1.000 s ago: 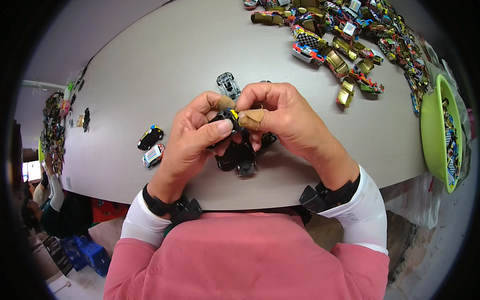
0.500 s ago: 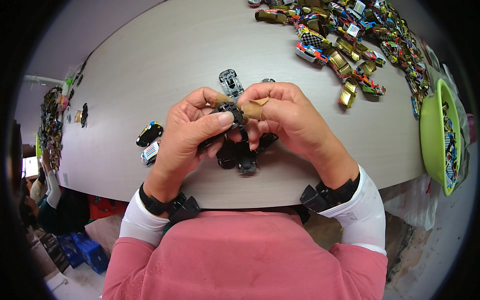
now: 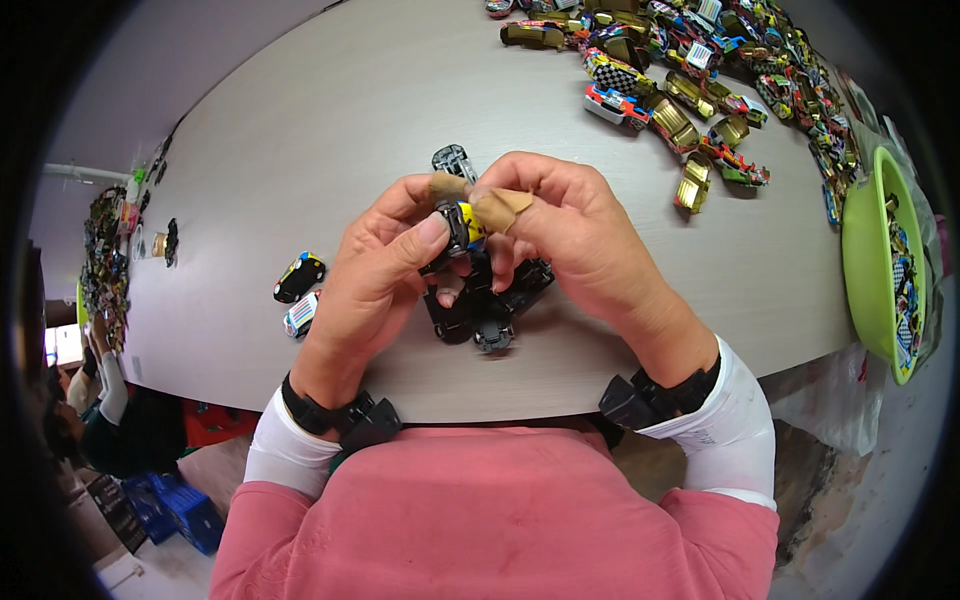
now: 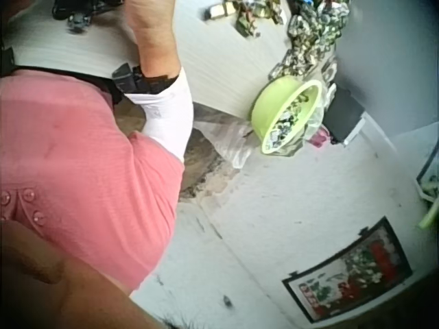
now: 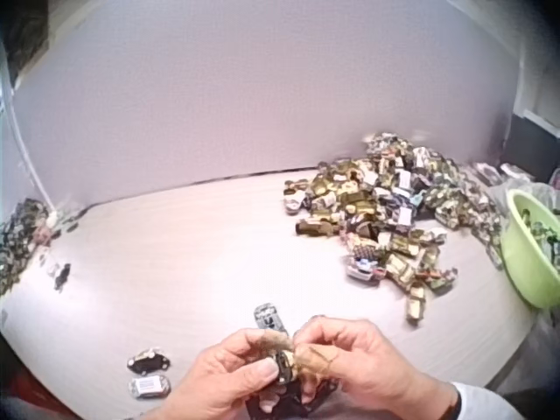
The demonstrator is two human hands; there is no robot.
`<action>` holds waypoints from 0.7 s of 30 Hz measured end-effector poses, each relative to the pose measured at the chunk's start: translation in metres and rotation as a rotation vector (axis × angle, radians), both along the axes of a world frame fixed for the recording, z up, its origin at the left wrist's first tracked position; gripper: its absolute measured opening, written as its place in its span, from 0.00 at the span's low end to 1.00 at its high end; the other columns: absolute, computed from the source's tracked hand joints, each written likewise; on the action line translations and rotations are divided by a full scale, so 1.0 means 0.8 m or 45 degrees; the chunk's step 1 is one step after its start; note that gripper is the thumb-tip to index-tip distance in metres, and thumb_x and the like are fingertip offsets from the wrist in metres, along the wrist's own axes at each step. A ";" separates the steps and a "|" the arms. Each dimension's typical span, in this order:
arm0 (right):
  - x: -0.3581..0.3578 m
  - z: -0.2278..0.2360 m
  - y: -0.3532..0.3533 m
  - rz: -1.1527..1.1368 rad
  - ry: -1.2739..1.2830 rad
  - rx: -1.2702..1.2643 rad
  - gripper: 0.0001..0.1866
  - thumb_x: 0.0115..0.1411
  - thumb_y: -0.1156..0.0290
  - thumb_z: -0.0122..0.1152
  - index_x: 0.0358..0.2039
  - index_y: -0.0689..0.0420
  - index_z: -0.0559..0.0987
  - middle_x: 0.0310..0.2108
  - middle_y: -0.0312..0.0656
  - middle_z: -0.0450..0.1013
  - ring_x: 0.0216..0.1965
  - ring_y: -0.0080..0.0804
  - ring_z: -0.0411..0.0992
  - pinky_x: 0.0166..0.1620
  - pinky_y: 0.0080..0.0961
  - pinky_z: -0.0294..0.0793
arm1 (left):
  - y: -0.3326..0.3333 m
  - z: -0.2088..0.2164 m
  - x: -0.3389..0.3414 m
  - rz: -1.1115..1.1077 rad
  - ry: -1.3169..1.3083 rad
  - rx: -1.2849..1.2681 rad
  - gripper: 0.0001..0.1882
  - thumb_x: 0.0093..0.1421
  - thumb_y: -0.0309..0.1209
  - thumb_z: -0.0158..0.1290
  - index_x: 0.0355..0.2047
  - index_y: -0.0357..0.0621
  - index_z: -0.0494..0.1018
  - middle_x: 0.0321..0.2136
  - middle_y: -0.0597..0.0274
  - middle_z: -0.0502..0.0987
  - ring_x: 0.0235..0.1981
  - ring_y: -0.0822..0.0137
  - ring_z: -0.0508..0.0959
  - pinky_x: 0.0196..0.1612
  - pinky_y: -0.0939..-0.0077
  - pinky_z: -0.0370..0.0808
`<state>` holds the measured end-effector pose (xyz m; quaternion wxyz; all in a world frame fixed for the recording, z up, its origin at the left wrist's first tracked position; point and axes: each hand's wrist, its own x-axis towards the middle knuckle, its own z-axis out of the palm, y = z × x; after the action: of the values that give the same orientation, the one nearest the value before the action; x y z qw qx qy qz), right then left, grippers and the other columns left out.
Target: Assembling small toy cars by fitting plastic bodies onto chassis and organizing parts on a production table.
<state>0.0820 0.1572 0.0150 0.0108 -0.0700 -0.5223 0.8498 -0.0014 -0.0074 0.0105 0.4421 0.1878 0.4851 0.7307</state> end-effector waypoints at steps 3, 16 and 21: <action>0.002 0.000 -0.001 0.002 0.028 0.143 0.06 0.57 0.72 0.57 0.30 0.61 0.74 0.24 0.35 0.71 0.20 0.18 0.68 0.24 0.14 0.70 | 0.002 -0.003 0.001 -0.021 -0.064 -0.002 0.18 0.58 0.33 0.55 0.47 0.43 0.65 0.34 0.65 0.73 0.30 0.78 0.73 0.28 0.85 0.71; 0.007 0.001 -0.013 -0.104 0.239 0.107 0.04 0.57 0.75 0.56 0.29 0.61 0.72 0.22 0.34 0.70 0.21 0.15 0.69 0.25 0.13 0.70 | 0.009 -0.001 0.011 0.091 0.150 0.186 0.25 0.48 0.20 0.61 0.47 0.38 0.67 0.33 0.58 0.75 0.30 0.70 0.78 0.36 0.78 0.76; 0.009 0.003 -0.009 -0.136 0.199 0.293 0.05 0.54 0.75 0.58 0.29 0.61 0.72 0.22 0.33 0.69 0.22 0.13 0.68 0.25 0.12 0.70 | 0.011 0.003 0.015 0.109 0.123 0.174 0.25 0.49 0.21 0.60 0.49 0.37 0.67 0.34 0.57 0.75 0.33 0.69 0.77 0.38 0.75 0.77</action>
<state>0.0889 0.1498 0.0172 0.1047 -0.0295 -0.6093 0.7855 0.0107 0.0014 0.0128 0.3728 0.2317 0.4624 0.7704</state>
